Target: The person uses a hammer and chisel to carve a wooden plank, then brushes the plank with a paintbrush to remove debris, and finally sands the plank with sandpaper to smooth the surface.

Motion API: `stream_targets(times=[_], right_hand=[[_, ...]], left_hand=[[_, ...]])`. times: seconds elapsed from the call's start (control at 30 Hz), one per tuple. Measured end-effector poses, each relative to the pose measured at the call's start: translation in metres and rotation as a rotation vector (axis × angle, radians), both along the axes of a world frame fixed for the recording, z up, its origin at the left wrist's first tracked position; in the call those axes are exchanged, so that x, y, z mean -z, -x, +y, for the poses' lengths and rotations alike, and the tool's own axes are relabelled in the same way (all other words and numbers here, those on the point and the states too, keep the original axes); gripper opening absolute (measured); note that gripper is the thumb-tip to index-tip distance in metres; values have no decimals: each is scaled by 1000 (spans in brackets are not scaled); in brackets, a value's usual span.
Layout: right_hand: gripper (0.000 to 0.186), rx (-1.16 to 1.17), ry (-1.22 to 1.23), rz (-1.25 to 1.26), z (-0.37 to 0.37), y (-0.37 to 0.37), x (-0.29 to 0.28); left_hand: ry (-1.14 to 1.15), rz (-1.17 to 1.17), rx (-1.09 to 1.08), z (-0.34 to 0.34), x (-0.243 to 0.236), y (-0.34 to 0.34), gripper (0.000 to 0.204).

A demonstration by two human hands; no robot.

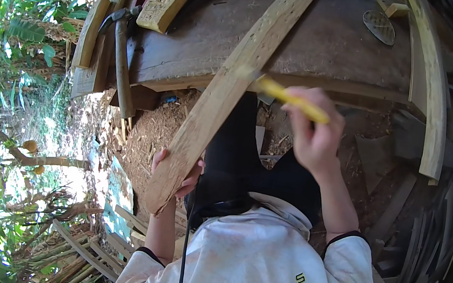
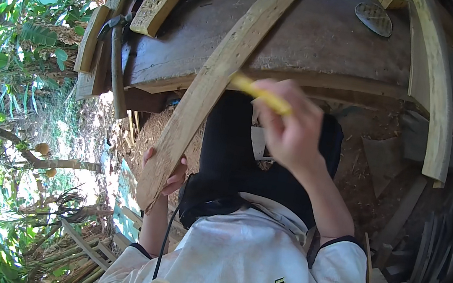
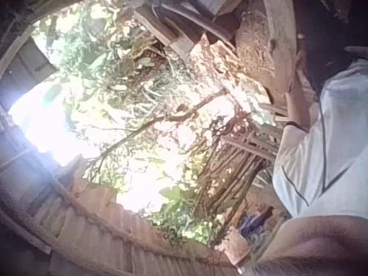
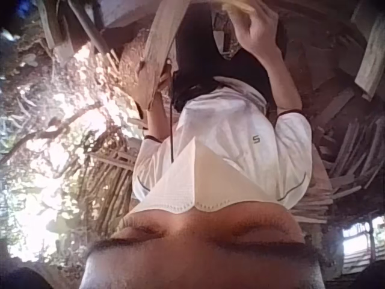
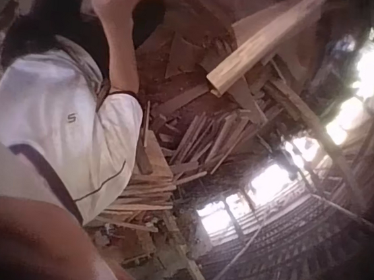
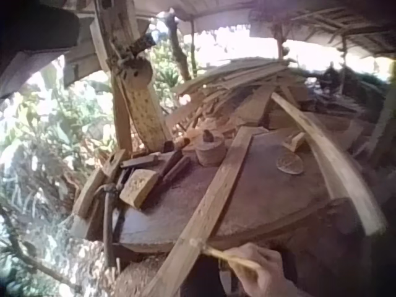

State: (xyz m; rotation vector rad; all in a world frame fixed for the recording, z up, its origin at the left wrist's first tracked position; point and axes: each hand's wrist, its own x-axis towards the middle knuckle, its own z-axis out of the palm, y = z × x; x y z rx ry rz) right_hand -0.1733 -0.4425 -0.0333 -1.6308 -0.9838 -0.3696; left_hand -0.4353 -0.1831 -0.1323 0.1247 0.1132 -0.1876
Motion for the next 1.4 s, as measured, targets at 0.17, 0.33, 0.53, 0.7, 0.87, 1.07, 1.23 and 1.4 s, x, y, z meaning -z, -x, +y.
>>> stream_targets(times=[0.17, 0.33, 0.53, 0.7, 0.87, 1.07, 1.23, 1.4], right_hand=[[16, -337, 71, 282, 10, 10, 1], [14, -42, -32, 94, 14, -1, 4], [12, -13, -50, 128, 13, -15, 9], [26, -309, -127, 537, 13, 13, 16], [32, -636, 206, 928, 15, 13, 65], [30, -83, 385, 720, 12, 0, 150], [33, -134, 193, 696, 5, 18, 175], [33, -380, 195, 1053, -8, 5, 177]], left_hand=[[-81, -7, 28, 13, -6, 16, 94], [-106, -140, 70, 17, -5, 11, 95], [-130, -56, -130, 0, -11, -1, 88], [-83, -131, -75, 7, -3, 1, 83], [-86, -116, -58, 10, -2, 1, 81], [-88, -163, -46, 12, -3, -2, 80], [-85, -177, -30, 14, 1, -3, 79], [-31, -141, -12, 19, 4, -2, 84]])
